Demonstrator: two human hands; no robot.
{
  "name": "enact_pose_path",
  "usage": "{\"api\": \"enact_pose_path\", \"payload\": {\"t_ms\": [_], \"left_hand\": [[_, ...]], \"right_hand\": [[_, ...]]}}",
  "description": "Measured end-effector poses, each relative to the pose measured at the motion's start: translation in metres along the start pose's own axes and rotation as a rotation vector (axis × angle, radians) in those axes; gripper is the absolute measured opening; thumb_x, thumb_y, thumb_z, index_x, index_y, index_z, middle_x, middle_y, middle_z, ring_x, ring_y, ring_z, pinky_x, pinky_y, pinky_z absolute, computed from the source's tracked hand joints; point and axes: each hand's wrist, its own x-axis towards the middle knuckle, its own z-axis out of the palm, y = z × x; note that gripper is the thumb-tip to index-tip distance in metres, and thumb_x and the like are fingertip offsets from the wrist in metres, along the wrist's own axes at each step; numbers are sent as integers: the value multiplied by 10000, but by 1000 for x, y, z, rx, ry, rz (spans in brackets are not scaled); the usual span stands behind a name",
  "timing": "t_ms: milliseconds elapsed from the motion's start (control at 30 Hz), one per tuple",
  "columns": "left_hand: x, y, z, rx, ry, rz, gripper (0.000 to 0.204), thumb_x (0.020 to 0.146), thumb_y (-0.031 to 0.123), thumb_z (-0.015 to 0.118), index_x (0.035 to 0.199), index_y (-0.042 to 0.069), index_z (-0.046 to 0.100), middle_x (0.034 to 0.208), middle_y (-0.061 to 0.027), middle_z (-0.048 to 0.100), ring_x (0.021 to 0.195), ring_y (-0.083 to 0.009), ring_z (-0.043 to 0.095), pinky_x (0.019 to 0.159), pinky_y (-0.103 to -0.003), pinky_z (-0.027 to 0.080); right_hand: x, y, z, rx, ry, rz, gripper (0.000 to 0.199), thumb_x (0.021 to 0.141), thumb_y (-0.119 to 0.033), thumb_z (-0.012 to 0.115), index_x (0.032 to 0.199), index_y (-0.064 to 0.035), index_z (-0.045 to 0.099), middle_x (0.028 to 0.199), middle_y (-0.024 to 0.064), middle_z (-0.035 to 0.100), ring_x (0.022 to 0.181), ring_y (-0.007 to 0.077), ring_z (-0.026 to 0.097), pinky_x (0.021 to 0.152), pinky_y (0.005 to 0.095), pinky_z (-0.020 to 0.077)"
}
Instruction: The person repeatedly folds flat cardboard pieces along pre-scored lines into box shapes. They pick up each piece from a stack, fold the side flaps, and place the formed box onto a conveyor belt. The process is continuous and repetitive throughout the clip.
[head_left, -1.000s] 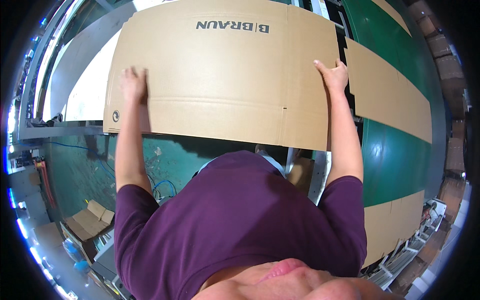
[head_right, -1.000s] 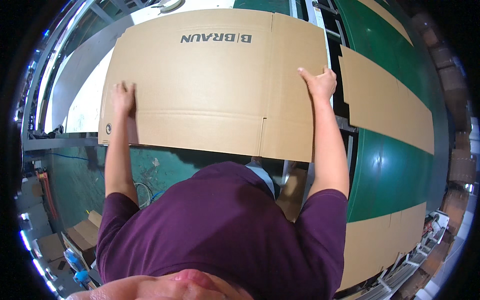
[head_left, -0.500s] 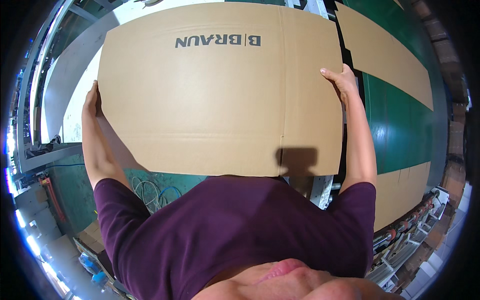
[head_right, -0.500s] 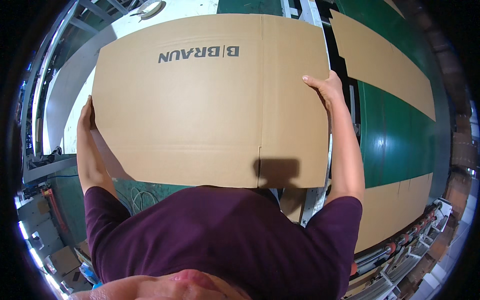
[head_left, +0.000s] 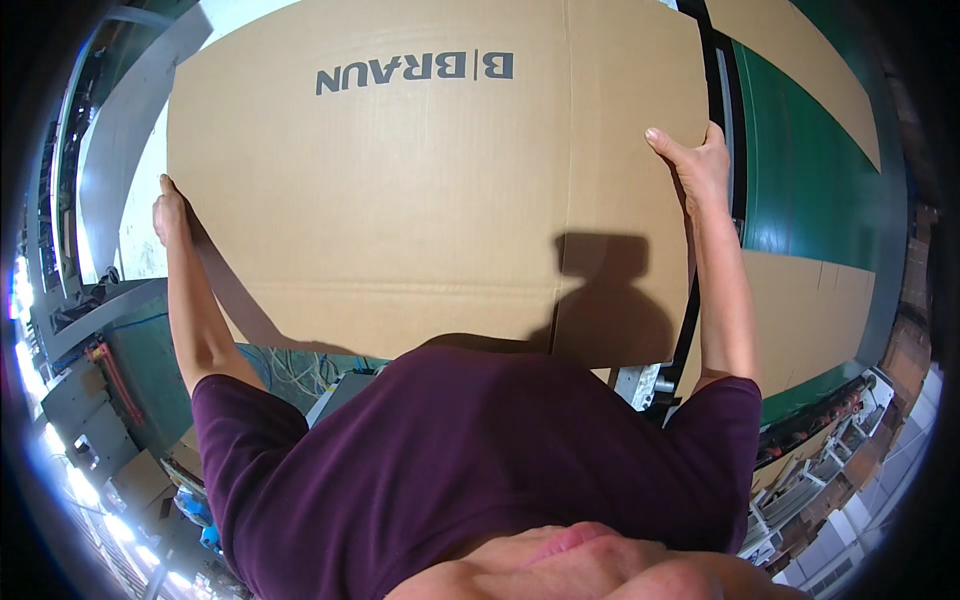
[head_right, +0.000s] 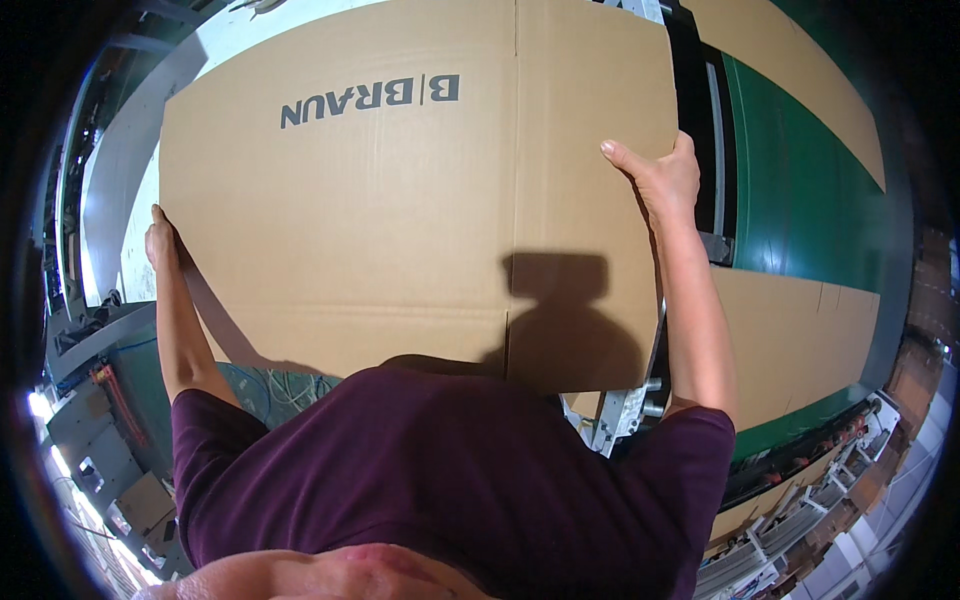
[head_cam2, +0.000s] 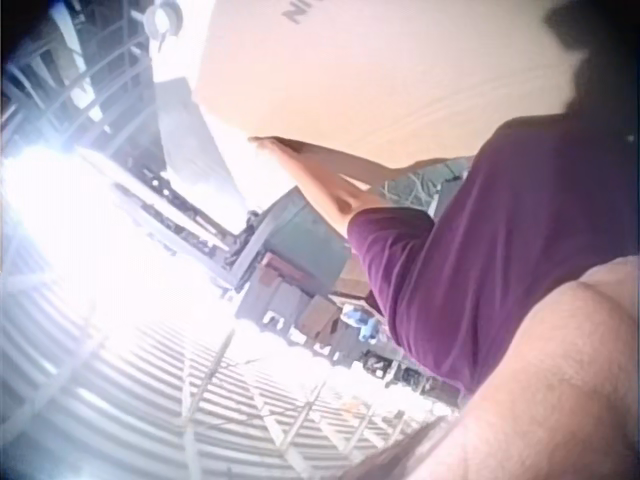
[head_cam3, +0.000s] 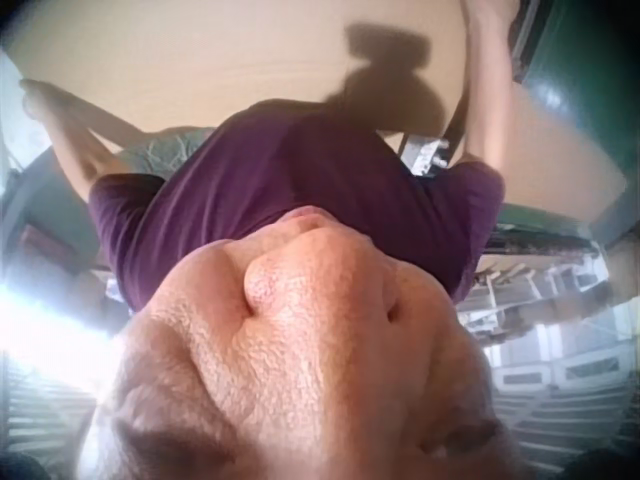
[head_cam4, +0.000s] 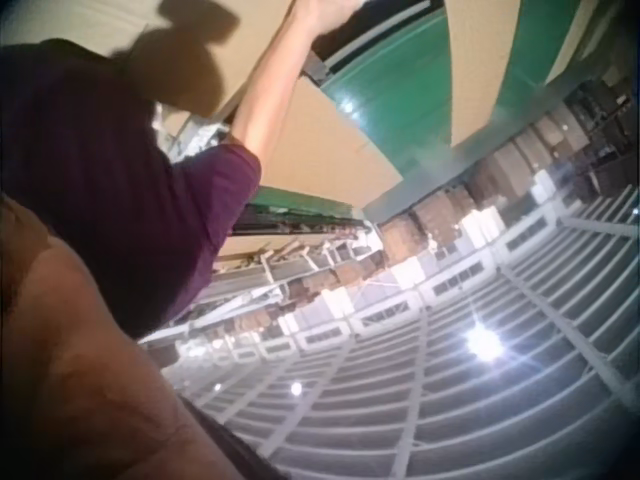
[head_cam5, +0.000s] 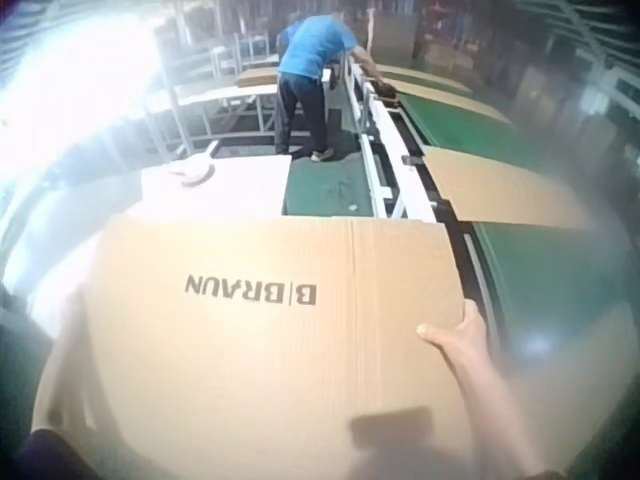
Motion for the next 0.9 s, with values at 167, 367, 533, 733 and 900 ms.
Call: {"api": "enact_pose_path", "payload": {"t_ms": [167, 367, 533, 733, 900], "left_hand": [[-27, 13, -8, -8, 22, -58, 779, 884, 669, 279, 1214, 45, 608, 1247, -180, 586, 1167, -348, 539, 975, -467, 397], [31, -1, 15, 136, 48, 162, 695, 875, 596, 356, 1208, 39, 605, 1237, -189, 586, 1162, -343, 547, 957, -448, 424], [-188, 66, 5, -470, -94, 1108, 364, 879, 204, 546, 1185, 11, 584, 1168, -203, 605, 1107, -311, 572, 923, -393, 456], [-466, 36, -34, -596, -634, 1925, 454, 694, 241, 768, 1089, 66, 626, 1210, -138, 563, 1181, -322, 501, 998, -429, 413], [-518, 35, -18, -576, -440, 1982, 426, 636, 261, 780, 961, 48, 603, 1008, -110, 585, 1033, -288, 542, 917, -399, 423]], "right_hand": [[7, 2, 3, -132, -9, -8, 615, 661, -142, 845, 1154, 53, 533, 1064, 155, 637, 916, 214, 637, 818, 331, 522], [15, -9, 3, -62, -158, -64, 496, 700, -206, 829, 1082, 39, 627, 994, 131, 679, 847, 185, 659, 763, 311, 529], [4, 0, -5, -340, 5, -114, 676, 649, -383, 838, 1142, 20, 612, 1029, 139, 680, 888, 223, 668, 799, 335, 527], [-51, -27, 5, -448, 379, -146, 680, 584, -450, 830, 1073, -15, 648, 1041, 192, 671, 983, 305, 646, 848, 392, 513], [-75, -23, -1, -530, 324, -170, 782, 572, -452, 834, 1161, -6, 577, 1084, 197, 650, 987, 329, 636, 871, 395, 505]]}}
